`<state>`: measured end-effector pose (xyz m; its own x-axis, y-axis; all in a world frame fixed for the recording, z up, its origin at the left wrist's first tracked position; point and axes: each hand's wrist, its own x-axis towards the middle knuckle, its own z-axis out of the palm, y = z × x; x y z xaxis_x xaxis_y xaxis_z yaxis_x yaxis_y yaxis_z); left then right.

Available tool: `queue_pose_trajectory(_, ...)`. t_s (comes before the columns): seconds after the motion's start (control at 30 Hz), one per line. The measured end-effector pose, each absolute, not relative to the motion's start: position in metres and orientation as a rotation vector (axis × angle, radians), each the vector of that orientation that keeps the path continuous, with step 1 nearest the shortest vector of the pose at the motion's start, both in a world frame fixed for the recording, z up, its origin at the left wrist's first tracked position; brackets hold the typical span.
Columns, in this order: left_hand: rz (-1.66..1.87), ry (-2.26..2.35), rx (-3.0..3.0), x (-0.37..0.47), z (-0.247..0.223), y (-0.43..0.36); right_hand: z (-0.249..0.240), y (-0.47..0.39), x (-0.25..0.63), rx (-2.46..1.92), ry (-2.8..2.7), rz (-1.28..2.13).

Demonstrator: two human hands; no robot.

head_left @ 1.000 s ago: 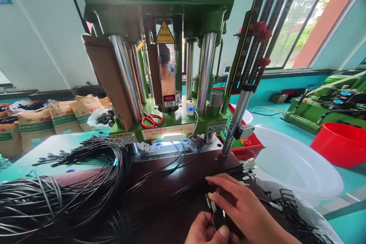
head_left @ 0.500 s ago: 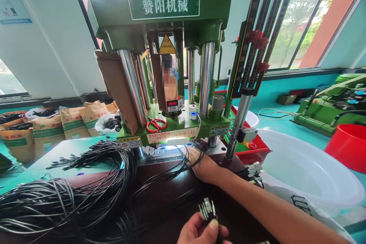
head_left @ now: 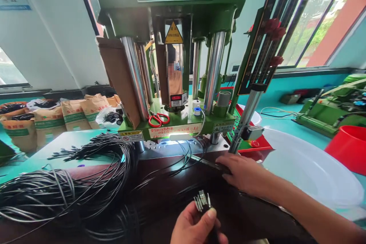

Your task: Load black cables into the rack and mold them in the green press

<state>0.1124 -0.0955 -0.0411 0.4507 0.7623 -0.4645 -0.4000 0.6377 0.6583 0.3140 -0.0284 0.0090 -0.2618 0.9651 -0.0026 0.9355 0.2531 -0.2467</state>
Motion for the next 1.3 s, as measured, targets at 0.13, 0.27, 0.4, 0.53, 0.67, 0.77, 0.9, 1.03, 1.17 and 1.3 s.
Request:
queue_pose_trajectory(0.13,0.725,0.823,0.625,0.121,-0.04,-0.091,0.001,-0.072,0.338,-1.742,-1.714,1.135)
queue_pose_trajectory(0.27,0.688,0.848,0.703,0.129,-0.039,-0.087,-0.032,-0.11,0.324,-1.559,-1.135,1.305)
queue_pose_trajectory(0.4,0.643,0.891,0.774,0.137,-0.038,-0.083,-0.051,-0.117,0.295,-1.34,-0.847,1.276)
queue_pose_trajectory(0.53,0.615,0.914,0.906,0.144,-0.04,-0.08,-0.052,-0.104,0.281,-1.216,-0.784,1.206)
queue_pose_trajectory(0.67,0.567,0.94,0.97,0.146,-0.038,-0.079,-0.052,-0.1,0.281,-1.23,-0.872,1.177)
queue_pose_trajectory(0.77,0.558,0.945,0.974,0.145,-0.035,-0.08,-0.052,-0.102,0.282,-1.252,-0.924,1.197)
queue_pose_trajectory(0.9,0.54,0.962,1.003,0.146,-0.034,-0.08,-0.051,-0.103,0.282,-1.274,-0.954,1.187)
queue_pose_trajectory(1.03,0.521,0.978,1.017,0.147,-0.034,-0.08,-0.05,-0.103,0.282,-1.281,-0.953,1.165)
queue_pose_trajectory(1.17,0.51,0.973,1.036,0.146,-0.033,-0.08,-0.049,-0.104,0.282,-1.305,-0.968,1.159)
queue_pose_trajectory(1.3,0.525,0.964,1.036,0.146,-0.036,-0.08,-0.049,-0.105,0.281,-1.318,-0.987,1.145)
